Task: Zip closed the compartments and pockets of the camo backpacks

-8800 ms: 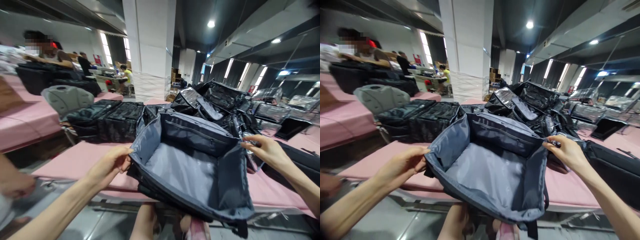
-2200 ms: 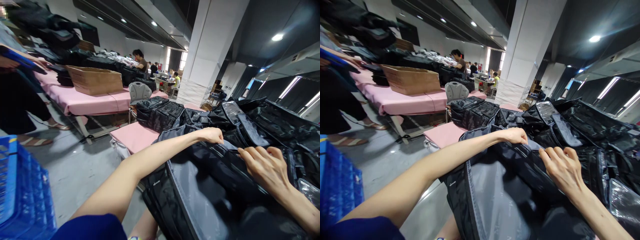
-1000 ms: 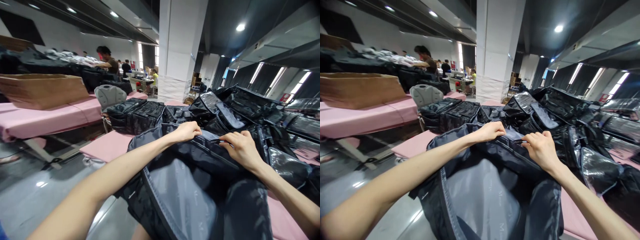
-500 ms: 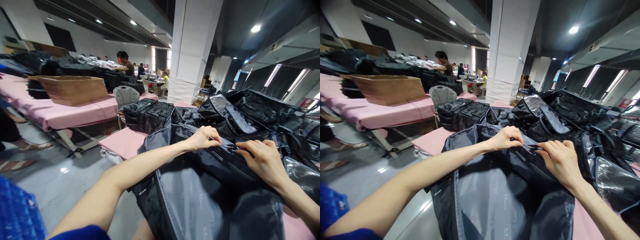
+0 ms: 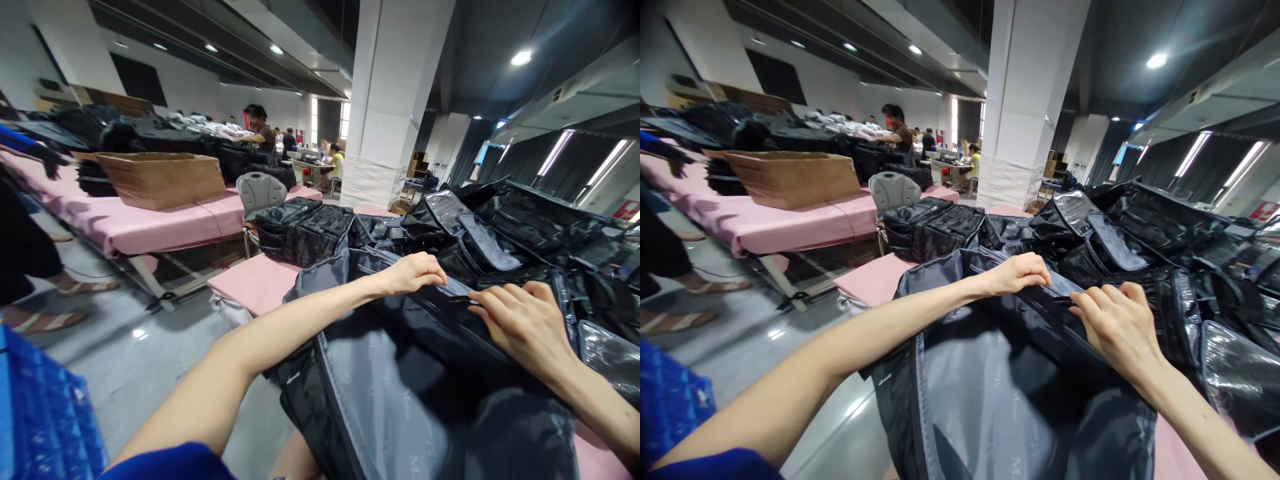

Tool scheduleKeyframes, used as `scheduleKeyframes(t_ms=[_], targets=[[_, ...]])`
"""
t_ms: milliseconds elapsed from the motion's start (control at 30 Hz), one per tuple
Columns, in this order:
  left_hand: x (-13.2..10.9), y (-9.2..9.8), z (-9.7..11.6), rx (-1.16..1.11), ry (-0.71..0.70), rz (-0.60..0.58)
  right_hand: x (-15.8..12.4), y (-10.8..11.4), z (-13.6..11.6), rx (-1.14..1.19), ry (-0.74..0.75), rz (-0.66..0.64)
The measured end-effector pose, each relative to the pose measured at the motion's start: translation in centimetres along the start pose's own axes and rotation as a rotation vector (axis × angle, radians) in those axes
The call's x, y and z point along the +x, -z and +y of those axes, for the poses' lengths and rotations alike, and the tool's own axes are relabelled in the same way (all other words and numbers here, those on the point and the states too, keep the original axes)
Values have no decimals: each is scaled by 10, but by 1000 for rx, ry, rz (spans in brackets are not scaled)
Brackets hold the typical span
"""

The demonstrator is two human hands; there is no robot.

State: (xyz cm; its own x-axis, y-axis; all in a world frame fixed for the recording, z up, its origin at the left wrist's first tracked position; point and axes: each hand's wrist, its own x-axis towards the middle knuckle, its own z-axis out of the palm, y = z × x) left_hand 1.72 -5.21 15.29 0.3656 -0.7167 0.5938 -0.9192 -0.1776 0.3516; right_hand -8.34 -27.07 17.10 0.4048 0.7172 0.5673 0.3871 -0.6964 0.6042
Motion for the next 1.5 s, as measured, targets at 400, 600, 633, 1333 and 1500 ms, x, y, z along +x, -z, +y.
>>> scheduleKeyframes(t_ms=[400, 600, 633, 1333, 1500], targets=[[5, -10, -3, 163, 56, -63, -1, -7, 3, 2, -32, -14], [-10, -15, -6, 471, -208, 88, -2, -6, 1, 9, -47, -6], [-14, -15, -5, 546, -278, 108, -2, -6, 1, 5, -45, -6], [-27, -32, 14, 642, -109, 183, 1, 0, -5, -118, 28, 35], [-26, -34, 14, 592, -51, 220, 2, 0, -5, -110, 31, 47]])
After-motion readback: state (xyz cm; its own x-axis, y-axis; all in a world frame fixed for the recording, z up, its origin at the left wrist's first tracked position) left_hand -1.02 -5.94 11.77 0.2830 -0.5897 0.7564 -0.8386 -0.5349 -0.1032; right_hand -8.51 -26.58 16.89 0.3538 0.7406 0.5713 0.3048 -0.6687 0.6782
